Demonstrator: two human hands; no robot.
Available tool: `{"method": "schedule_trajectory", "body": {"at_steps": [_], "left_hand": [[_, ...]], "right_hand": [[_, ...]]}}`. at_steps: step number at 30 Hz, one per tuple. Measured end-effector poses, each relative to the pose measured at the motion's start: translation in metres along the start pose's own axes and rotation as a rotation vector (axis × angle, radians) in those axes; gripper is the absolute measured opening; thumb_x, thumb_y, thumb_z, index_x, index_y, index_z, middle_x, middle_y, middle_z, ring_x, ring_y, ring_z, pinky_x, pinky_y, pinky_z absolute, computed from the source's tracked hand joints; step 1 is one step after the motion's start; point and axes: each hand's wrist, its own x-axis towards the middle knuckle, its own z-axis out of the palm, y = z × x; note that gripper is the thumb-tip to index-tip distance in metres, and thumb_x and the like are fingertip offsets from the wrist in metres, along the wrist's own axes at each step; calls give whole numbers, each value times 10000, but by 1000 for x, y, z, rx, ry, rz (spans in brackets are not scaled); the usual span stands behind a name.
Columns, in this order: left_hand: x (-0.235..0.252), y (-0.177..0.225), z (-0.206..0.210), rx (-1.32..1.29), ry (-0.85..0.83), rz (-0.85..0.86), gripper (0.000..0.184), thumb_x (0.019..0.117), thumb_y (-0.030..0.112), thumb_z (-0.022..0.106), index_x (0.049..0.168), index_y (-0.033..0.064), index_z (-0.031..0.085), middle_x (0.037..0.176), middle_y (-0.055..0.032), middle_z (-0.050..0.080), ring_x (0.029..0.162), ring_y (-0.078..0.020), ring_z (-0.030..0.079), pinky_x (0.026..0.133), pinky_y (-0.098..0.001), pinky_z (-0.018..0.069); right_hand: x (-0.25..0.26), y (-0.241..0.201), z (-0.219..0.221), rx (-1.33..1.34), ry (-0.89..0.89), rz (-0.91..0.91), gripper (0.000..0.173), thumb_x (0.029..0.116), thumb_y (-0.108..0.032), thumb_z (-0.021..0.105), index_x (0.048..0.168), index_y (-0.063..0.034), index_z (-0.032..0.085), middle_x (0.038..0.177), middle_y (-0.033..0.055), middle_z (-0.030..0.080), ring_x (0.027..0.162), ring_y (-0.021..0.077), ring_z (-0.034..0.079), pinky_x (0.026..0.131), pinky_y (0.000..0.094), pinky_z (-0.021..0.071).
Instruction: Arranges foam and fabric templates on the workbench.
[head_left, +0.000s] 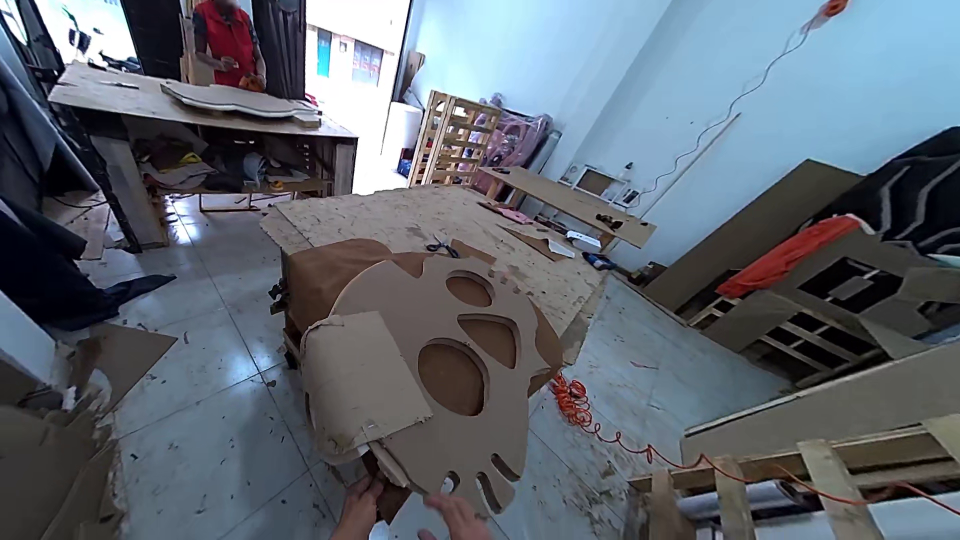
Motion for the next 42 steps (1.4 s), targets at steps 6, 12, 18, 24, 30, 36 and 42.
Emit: {"method": "schedule_trajectory", "body": {"at_steps": [6, 12, 18, 24, 30, 36, 42], "left_hand": [[-3, 4, -3, 12, -47, 24, 313, 1098, 211, 481, 1179, -39, 651, 1074, -182, 716, 974, -245, 709, 882, -430, 589], [9, -14, -10, -3, -89, 65, 310, 1082, 229, 511, 1198, -14, 666, 1102, -158, 729, 1017, -230, 717, 921, -434, 593], [10, -13, -8, 20, -74, 135, 302, 1079, 230, 510, 1155, 3, 693, 1070, -130, 736, 995, -192, 714, 921, -407, 585], [9, -19, -5, 18, -41, 190, 292, 1077, 234, 518, 1123, 14, 704, 1029, -92, 741, 974, -149, 708, 921, -369, 576], [10, -20, -2, 18, -19, 166, 303, 1076, 253, 523, 1098, 11, 703, 1002, -96, 733, 945, -154, 703, 903, -373, 574], [8, -22, -1, -23, -30, 182, 299, 1077, 253, 529, 1100, 12, 706, 1009, -95, 740, 954, -152, 710, 910, -366, 577], [8, -20, -1, -15, -44, 220, 301, 1083, 242, 514, 1088, 17, 713, 992, -84, 748, 945, -149, 719, 907, -359, 586]], "right_hand": [[78, 16, 7, -280, -189, 1, 1112, 683, -690, 794, 1576, -145, 417, 1673, 168, 281, 1543, 393, 252, 1204, 585, 308], [115, 32, 10, -447, -320, -52, 1211, 577, -767, 783, 1579, -214, 390, 1711, 102, 198, 1578, 359, 144, 1230, 634, 182], [124, 46, 15, -383, -197, -318, 1144, 549, -666, 817, 1546, -233, 461, 1667, 111, 322, 1548, 424, 215, 1177, 719, 211], [124, 47, 28, -208, -39, -516, 828, 556, -429, 846, 1342, -241, 664, 1519, 33, 552, 1477, 384, 402, 1141, 750, 282], [124, 45, 29, -171, 18, -592, 672, 579, -348, 838, 1230, -230, 723, 1476, 46, 593, 1429, 378, 473, 1132, 742, 303], [123, 42, 29, -153, 70, -633, 488, 641, -284, 805, 1123, -225, 760, 1482, 72, 587, 1415, 355, 497, 1148, 692, 336], [134, 26, 30, -149, 107, -626, 413, 647, -262, 802, 1056, -214, 772, 1473, 71, 595, 1410, 354, 504, 1146, 665, 365]]}}
